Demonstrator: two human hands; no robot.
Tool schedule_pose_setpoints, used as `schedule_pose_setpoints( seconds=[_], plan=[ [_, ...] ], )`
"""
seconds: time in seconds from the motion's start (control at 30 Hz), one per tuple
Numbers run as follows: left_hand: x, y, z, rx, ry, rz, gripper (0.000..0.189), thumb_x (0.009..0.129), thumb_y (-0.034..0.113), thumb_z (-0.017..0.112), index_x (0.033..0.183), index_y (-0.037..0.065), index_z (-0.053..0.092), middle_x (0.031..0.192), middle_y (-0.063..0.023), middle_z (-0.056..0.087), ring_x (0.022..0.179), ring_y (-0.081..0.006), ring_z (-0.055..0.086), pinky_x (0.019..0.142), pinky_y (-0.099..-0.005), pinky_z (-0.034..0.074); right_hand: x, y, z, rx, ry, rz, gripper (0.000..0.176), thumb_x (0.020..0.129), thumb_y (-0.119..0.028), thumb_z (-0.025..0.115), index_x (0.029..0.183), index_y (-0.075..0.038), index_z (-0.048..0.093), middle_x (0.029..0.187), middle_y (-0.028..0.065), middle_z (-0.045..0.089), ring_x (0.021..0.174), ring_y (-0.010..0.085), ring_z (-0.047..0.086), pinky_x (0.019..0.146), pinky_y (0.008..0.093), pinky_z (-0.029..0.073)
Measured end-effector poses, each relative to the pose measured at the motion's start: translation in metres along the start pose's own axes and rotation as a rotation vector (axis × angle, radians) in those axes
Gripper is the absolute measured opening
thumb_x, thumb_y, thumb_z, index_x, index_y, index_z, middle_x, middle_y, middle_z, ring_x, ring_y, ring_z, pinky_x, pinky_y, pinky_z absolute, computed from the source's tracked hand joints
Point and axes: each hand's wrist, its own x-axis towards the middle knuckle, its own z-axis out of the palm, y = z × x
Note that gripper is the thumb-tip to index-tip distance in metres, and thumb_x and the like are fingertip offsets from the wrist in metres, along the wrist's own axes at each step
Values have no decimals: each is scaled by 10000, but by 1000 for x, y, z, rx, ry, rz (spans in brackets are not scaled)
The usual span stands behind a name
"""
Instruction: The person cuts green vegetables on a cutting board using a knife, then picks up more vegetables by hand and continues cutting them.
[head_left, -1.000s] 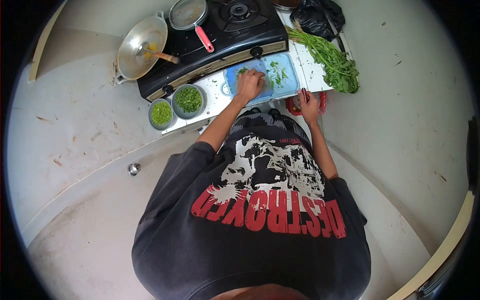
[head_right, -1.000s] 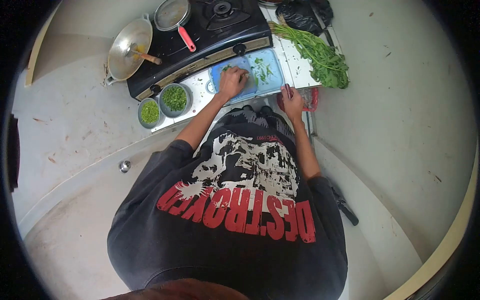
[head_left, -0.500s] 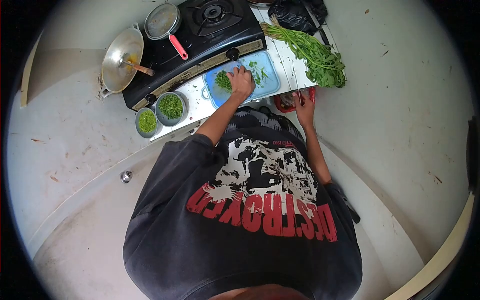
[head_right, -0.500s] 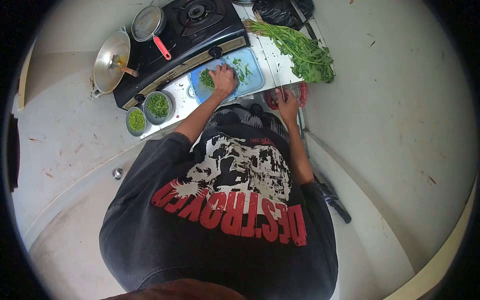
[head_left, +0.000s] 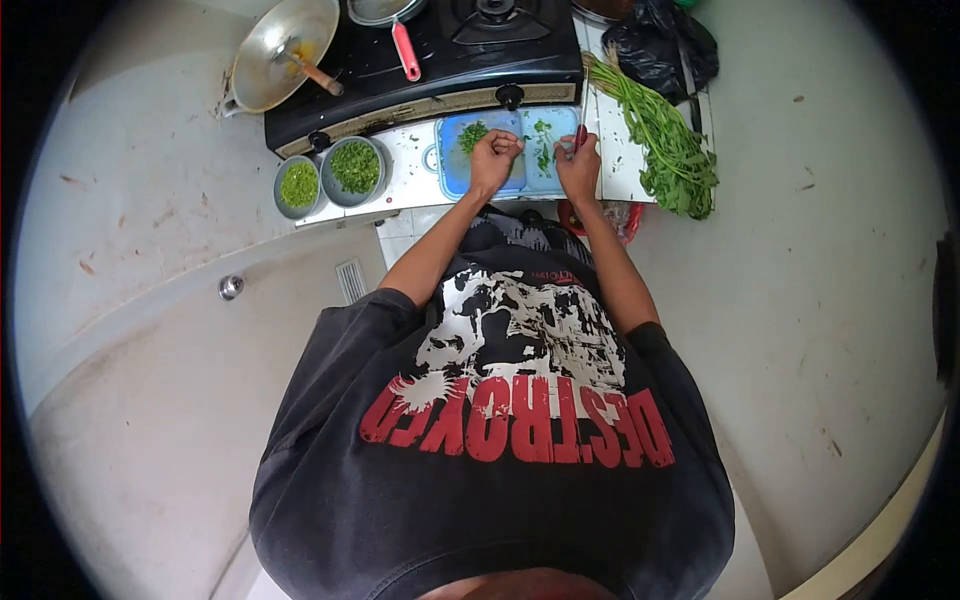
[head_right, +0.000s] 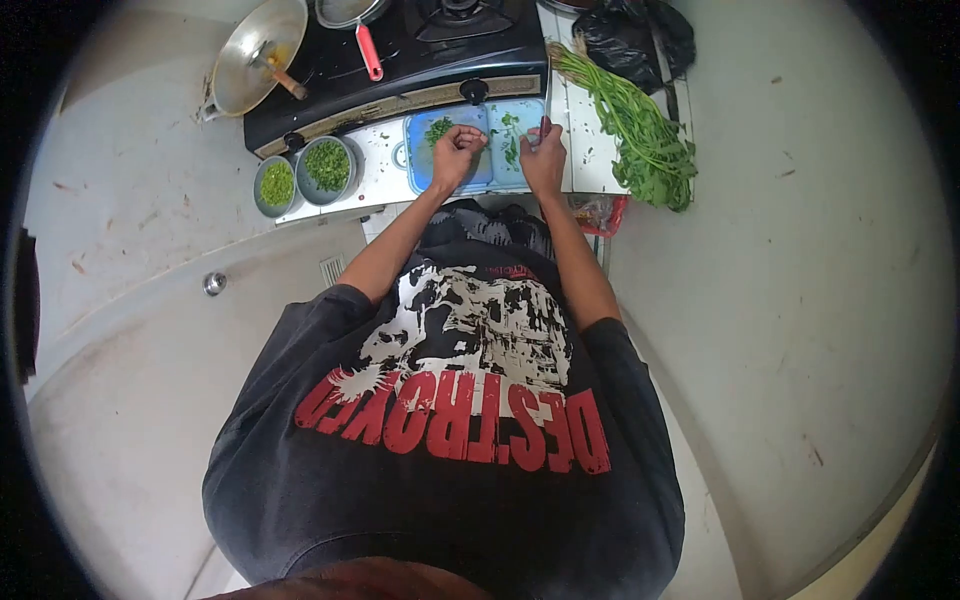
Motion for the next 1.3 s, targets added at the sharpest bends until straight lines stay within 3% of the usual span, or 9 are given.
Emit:
schedule_pose_setpoints(
  seconds=[0.1, 0.23, 0.47, 0.57, 0.8, 0.9, 1.07, 1.3],
  plan=[
    [0, 2, -7, -26, 49, 22, 168, 869, 72, 764, 1003, -5, 696, 861, -40, 711, 762, -95, 617, 734, -249, 504, 11, -3, 24, -128, 25, -69, 435, 821, -85, 768, 1111, -2, 454, 1066, 175, 654, 987, 373, 640, 860, 490, 476],
    [0, 7, -23, -24, 67, 37, 176, 875, 90, 761, 1006, -12, 702, 856, -43, 718, 745, -93, 608, 717, -254, 503, 11, 5, 41, -283, 58, -100, 424, 806, -80, 755, 1101, -17, 457, 1044, 125, 628, 1055, 356, 596, 894, 508, 418],
    [6, 17, -43, 15, 82, -5, 138, 883, 96, 748, 983, 3, 727, 841, -35, 722, 744, -87, 619, 713, -255, 510, 12, 1, 46, -343, 65, -94, 342, 833, -28, 684, 1087, -8, 455, 992, 133, 632, 976, 365, 606, 848, 523, 409],
    [9, 23, -43, 38, 54, -4, 139, 883, 85, 743, 994, 3, 727, 841, -33, 722, 749, -85, 624, 715, -254, 512, 14, 5, 46, -201, 72, -99, 297, 862, 10, 641, 1084, 14, 443, 948, 167, 645, 913, 387, 641, 804, 532, 461],
    [13, 44, -29, 104, -139, 69, 143, 932, 79, 701, 1056, 10, 720, 929, -23, 726, 862, -100, 641, 801, -262, 501, 1, -28, 5, 78, -1, -29, 269, 899, 13, 638, 1073, 19, 431, 932, 175, 709, 859, 323, 726, 764, 419, 553],
    [13, 55, -19, 136, -221, 149, 137, 933, 65, 692, 1055, 13, 725, 946, -30, 735, 893, -110, 650, 822, -268, 503, -3, -44, -16, 148, -41, -93, 264, 903, 4, 660, 1064, 23, 452, 923, 164, 726, 845, 295, 742, 768, 383, 567],
    [5, 84, -2, 100, -361, 178, 112, 939, 52, 684, 1031, 24, 742, 943, -60, 755, 911, -119, 677, 801, -281, 533, -10, -71, -44, 154, -106, -68, 288, 897, -16, 713, 1061, 21, 479, 934, 163, 732, 879, 275, 747, 783, 368, 569],
    [-4, 70, 3, -28, -520, 117, 98, 947, 50, 688, 1023, 10, 734, 985, -66, 754, 952, -141, 688, 849, -305, 540, -23, -83, -63, 165, -116, -84, 299, 890, -43, 752, 1038, 14, 498, 915, 157, 735, 883, 260, 748, 775, 366, 565]
  ],
)
